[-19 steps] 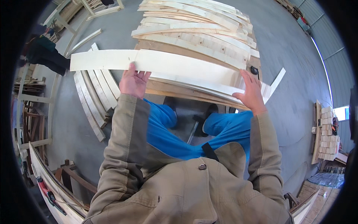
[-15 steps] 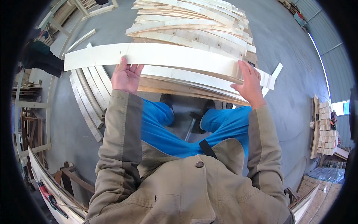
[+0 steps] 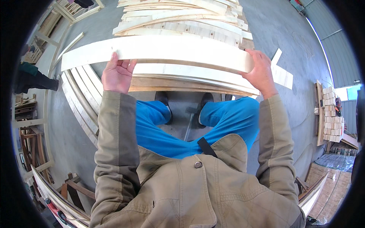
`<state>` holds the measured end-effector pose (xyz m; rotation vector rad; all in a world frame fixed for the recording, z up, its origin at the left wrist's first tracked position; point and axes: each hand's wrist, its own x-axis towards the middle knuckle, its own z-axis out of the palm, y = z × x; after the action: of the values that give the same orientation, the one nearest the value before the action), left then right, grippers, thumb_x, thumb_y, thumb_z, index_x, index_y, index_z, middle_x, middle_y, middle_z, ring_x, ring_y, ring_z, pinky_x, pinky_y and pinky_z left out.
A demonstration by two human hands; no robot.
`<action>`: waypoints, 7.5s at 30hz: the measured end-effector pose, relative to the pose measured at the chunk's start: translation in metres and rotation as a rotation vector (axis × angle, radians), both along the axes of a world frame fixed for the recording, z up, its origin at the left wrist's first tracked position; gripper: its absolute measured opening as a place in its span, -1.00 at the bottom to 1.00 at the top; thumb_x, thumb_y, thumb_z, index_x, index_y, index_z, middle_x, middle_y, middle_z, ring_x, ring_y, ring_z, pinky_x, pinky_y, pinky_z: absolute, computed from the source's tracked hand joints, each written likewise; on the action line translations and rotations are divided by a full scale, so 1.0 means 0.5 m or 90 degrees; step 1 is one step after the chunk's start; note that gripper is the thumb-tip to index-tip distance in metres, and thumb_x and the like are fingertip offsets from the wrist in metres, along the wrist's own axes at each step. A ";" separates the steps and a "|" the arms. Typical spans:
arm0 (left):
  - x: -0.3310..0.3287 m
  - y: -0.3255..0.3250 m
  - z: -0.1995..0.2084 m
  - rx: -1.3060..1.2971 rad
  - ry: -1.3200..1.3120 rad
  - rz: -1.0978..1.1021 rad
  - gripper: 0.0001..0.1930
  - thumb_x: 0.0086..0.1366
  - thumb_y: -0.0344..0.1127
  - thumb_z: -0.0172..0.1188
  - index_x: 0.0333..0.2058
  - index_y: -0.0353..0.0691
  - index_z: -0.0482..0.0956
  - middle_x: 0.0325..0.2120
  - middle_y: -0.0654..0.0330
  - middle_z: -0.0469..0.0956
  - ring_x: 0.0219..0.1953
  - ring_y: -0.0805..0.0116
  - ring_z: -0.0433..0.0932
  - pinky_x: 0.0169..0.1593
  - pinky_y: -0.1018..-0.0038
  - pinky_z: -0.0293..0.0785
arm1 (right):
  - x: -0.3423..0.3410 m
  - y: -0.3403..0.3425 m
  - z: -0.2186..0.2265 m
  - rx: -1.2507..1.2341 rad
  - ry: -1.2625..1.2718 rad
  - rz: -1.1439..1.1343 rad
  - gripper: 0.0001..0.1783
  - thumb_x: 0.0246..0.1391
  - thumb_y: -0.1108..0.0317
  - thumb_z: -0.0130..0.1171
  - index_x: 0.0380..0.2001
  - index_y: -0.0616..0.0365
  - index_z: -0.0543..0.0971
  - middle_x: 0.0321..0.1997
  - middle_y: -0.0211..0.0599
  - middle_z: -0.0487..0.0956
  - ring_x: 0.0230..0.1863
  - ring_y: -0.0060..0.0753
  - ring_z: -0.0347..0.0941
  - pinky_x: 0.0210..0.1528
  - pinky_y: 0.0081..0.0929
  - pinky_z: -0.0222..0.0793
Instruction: The person repeatedly picks up thin wooden planks from a pile, inspects them, and places them in a neat stack on a workbench. The person handles each plank one at a time, aligning them carefully before adding them to the growing stack.
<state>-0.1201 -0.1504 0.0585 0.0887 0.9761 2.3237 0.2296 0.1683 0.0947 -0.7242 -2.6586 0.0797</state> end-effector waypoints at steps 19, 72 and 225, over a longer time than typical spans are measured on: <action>0.085 0.198 -0.272 -0.694 0.882 -0.355 -0.27 0.15 -0.31 0.55 0.29 -0.29 0.49 0.25 -0.05 0.54 0.34 -0.01 0.47 0.42 0.20 0.38 | 0.188 0.161 -0.146 -0.147 -0.032 -0.222 -0.14 -0.22 0.19 0.64 0.23 0.07 0.54 0.15 -0.08 0.60 0.28 0.05 0.46 0.41 0.01 0.20; 0.164 0.243 -0.099 -0.269 0.208 -0.194 -0.35 0.56 -0.09 0.17 0.44 -0.33 0.24 0.26 0.03 0.52 0.27 0.20 0.49 0.27 0.27 0.45 | -0.019 0.057 -0.110 -0.053 0.129 -0.067 0.01 -0.36 0.16 0.71 0.25 0.09 0.49 0.18 -0.03 0.54 0.27 0.17 0.39 0.36 0.09 0.20; 0.194 0.281 -0.476 -0.696 1.050 -0.653 -0.39 -0.08 -0.19 0.50 -0.02 -0.27 0.53 -0.09 -0.06 0.59 0.08 -0.10 0.55 0.25 0.06 0.39 | 0.052 0.201 -0.513 -0.320 -0.175 0.057 -0.08 -0.13 0.31 0.61 0.36 0.00 0.45 0.42 -0.20 0.42 0.42 0.01 0.35 0.48 -0.07 0.23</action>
<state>-0.0233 -0.0098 -0.1794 1.6613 1.9911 0.2052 0.2556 0.2687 -0.1617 -0.8118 -2.9648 0.7427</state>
